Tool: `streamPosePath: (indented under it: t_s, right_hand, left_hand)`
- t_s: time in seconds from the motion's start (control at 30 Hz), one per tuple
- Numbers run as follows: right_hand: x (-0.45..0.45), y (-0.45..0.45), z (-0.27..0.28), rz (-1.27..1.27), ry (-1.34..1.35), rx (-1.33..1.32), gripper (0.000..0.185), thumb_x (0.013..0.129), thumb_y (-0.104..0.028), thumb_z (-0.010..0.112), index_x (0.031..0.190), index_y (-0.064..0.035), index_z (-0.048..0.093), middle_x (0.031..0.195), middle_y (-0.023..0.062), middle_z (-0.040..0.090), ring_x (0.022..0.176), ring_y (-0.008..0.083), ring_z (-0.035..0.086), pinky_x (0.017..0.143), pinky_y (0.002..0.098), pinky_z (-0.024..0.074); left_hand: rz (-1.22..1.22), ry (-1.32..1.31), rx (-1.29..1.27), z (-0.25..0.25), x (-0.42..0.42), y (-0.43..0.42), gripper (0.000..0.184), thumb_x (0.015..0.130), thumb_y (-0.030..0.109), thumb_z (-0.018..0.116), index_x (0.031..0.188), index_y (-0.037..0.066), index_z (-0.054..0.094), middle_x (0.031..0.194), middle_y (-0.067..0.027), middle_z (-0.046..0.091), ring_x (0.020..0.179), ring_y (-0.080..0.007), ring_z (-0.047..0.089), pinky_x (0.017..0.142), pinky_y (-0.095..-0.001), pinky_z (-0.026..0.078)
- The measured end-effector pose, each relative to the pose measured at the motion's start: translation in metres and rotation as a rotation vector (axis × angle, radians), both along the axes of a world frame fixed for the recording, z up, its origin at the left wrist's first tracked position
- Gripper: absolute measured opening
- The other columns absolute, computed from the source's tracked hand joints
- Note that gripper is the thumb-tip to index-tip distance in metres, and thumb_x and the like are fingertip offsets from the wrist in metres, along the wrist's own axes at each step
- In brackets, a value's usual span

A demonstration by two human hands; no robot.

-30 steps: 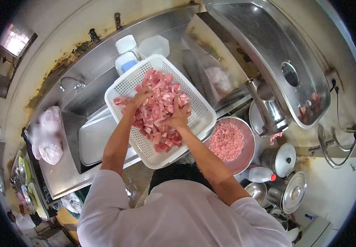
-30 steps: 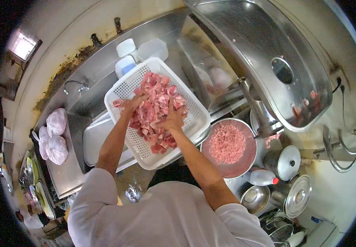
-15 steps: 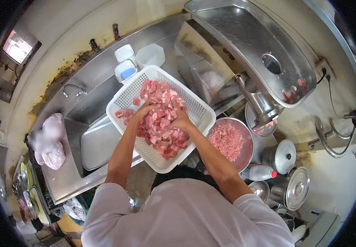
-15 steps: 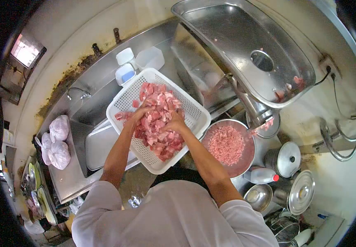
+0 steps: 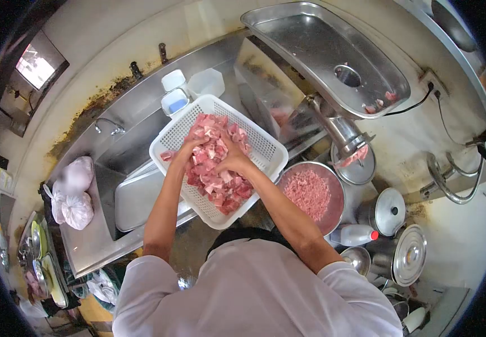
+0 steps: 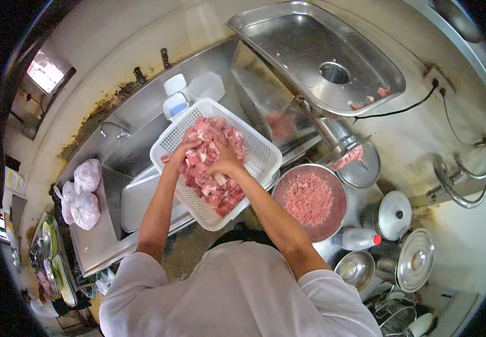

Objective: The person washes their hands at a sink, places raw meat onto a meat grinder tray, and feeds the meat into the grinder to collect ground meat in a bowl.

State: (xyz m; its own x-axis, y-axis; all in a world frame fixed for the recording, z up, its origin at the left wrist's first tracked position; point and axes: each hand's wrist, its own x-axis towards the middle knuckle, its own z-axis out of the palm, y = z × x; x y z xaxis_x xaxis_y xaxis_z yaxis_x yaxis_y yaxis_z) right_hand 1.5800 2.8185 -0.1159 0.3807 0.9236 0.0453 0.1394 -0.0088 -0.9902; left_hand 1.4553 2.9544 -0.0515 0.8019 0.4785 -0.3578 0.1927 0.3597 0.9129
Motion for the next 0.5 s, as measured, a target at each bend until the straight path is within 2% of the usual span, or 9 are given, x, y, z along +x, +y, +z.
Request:
streamPosePath:
  t_s: [0.07,0.13,0.17,0.27,0.3,0.37,0.47,0.5]
  right_hand:
    - [-0.002,-0.003,0.024,0.03,0.062,0.082,0.126,0.043,-0.01,0.084,0.151,-0.0072,0.021,0.154,0.0195,0.025,0.143,0.0336,0.021,0.115,0.0357,0.0245]
    - [-0.004,-0.009,0.065,-0.019,-0.215,-0.013,0.125,0.047,0.0,0.081,0.153,-0.0142,0.018,0.15,0.0229,0.031,0.137,0.0293,0.035,0.106,0.0337,0.0382]
    - [-0.001,-0.005,0.077,0.016,-0.135,0.007,0.123,0.047,-0.004,0.082,0.153,-0.0134,0.02,0.148,0.024,0.032,0.135,0.0325,0.036,0.109,0.0345,0.034]
    - [0.001,-0.016,0.146,0.04,-0.139,-0.024,0.124,0.044,-0.01,0.084,0.152,-0.0099,0.023,0.145,0.0266,0.035,0.133,0.0334,0.039,0.109,0.0344,0.0338]
    - [0.003,-0.014,0.162,0.041,-0.14,-0.02,0.124,0.044,-0.01,0.084,0.152,-0.0099,0.023,0.145,0.0266,0.035,0.133,0.0334,0.039,0.109,0.0344,0.0338]
    - [0.007,-0.01,0.191,0.02,-0.188,0.095,0.124,0.042,-0.013,0.085,0.15,-0.0061,0.025,0.141,0.0289,0.037,0.131,0.0334,0.041,0.107,0.0348,0.0366]
    - [0.014,-0.028,0.263,0.013,-0.281,0.089,0.122,0.043,-0.013,0.085,0.15,-0.0035,0.025,0.14,0.0296,0.038,0.13,0.0339,0.042,0.106,0.0343,0.0375]
    - [0.017,-0.033,0.265,0.001,-0.286,0.092,0.122,0.043,-0.013,0.085,0.15,-0.0035,0.025,0.14,0.0296,0.038,0.13,0.0339,0.042,0.106,0.0343,0.0375]
  left_hand:
    - [0.042,-0.048,-0.03,0.007,-0.004,0.001,0.08,0.079,0.02,0.072,0.146,0.013,0.029,0.132,-0.014,0.051,0.118,-0.0279,0.054,0.095,-0.0437,0.051]
    - [0.151,-0.031,-0.103,0.009,-0.008,0.014,0.068,0.079,0.019,0.072,0.138,0.01,0.04,0.121,-0.0123,0.059,0.11,-0.0272,0.059,0.094,-0.0444,0.052]
    - [0.146,-0.121,-0.105,0.042,-0.009,0.0,0.056,0.08,0.017,0.071,0.13,0.007,0.047,0.116,-0.011,0.062,0.105,-0.0261,0.062,0.091,-0.0442,0.053]
    - [0.169,-0.255,0.014,0.109,-0.007,-0.019,0.051,0.082,0.014,0.069,0.128,0.005,0.049,0.118,-0.0119,0.061,0.105,-0.0251,0.062,0.089,-0.0423,0.054]
    - [0.169,-0.256,0.018,0.126,-0.006,-0.017,0.051,0.082,0.014,0.069,0.128,0.005,0.049,0.118,-0.0119,0.061,0.105,-0.0251,0.062,0.089,-0.0423,0.054]
    - [0.168,-0.326,0.078,0.161,-0.006,-0.012,0.065,0.08,0.004,0.068,0.138,0.01,0.038,0.123,-0.0127,0.056,0.111,-0.0243,0.059,0.095,-0.0382,0.051]
    - [0.159,-0.42,0.227,0.232,0.003,-0.041,0.064,0.081,0.007,0.068,0.138,0.01,0.039,0.123,-0.0128,0.056,0.111,-0.0234,0.059,0.095,-0.0369,0.051]
    - [0.136,-0.442,0.237,0.247,0.008,-0.037,0.064,0.082,0.007,0.068,0.139,0.011,0.039,0.124,-0.0128,0.056,0.111,-0.0235,0.059,0.095,-0.0371,0.051]
